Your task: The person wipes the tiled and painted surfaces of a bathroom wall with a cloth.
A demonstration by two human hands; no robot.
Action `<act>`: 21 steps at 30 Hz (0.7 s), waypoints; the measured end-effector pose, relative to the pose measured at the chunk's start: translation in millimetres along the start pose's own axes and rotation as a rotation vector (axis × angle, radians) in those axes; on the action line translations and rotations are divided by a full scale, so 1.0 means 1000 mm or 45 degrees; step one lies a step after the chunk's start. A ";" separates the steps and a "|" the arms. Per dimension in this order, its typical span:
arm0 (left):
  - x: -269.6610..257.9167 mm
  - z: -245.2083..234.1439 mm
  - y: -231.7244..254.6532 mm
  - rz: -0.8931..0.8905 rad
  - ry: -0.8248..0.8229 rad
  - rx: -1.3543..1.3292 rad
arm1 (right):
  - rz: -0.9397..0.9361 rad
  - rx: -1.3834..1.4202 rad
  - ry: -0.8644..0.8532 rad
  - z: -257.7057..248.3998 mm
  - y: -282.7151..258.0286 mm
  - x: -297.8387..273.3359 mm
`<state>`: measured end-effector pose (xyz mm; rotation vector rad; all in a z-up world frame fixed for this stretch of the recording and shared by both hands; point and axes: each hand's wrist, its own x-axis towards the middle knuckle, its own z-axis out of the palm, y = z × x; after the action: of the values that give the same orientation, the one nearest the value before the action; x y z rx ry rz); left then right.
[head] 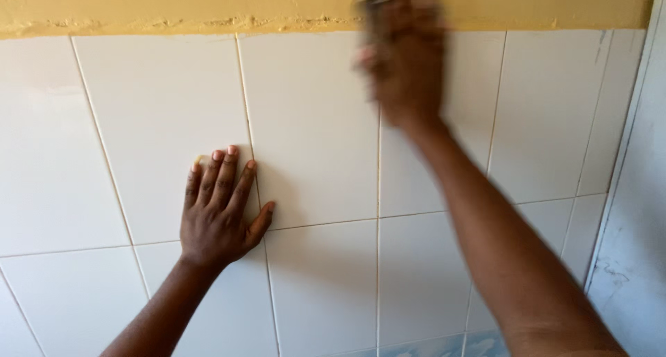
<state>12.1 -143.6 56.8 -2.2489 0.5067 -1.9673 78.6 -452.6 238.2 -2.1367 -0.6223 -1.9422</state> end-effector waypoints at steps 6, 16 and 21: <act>0.001 0.002 0.003 -0.022 0.008 -0.004 | 0.567 -0.111 0.216 -0.049 0.137 -0.005; 0.002 0.002 0.004 -0.033 -0.008 0.006 | -0.111 -0.115 0.112 0.012 0.018 0.000; -0.002 0.004 0.001 -0.028 -0.024 0.008 | -0.250 -0.115 0.018 0.006 -0.014 -0.004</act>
<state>15.3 -144.0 53.9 -2.2770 0.4746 -1.9530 78.3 -438.1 231.9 -2.1862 -0.7830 -2.1211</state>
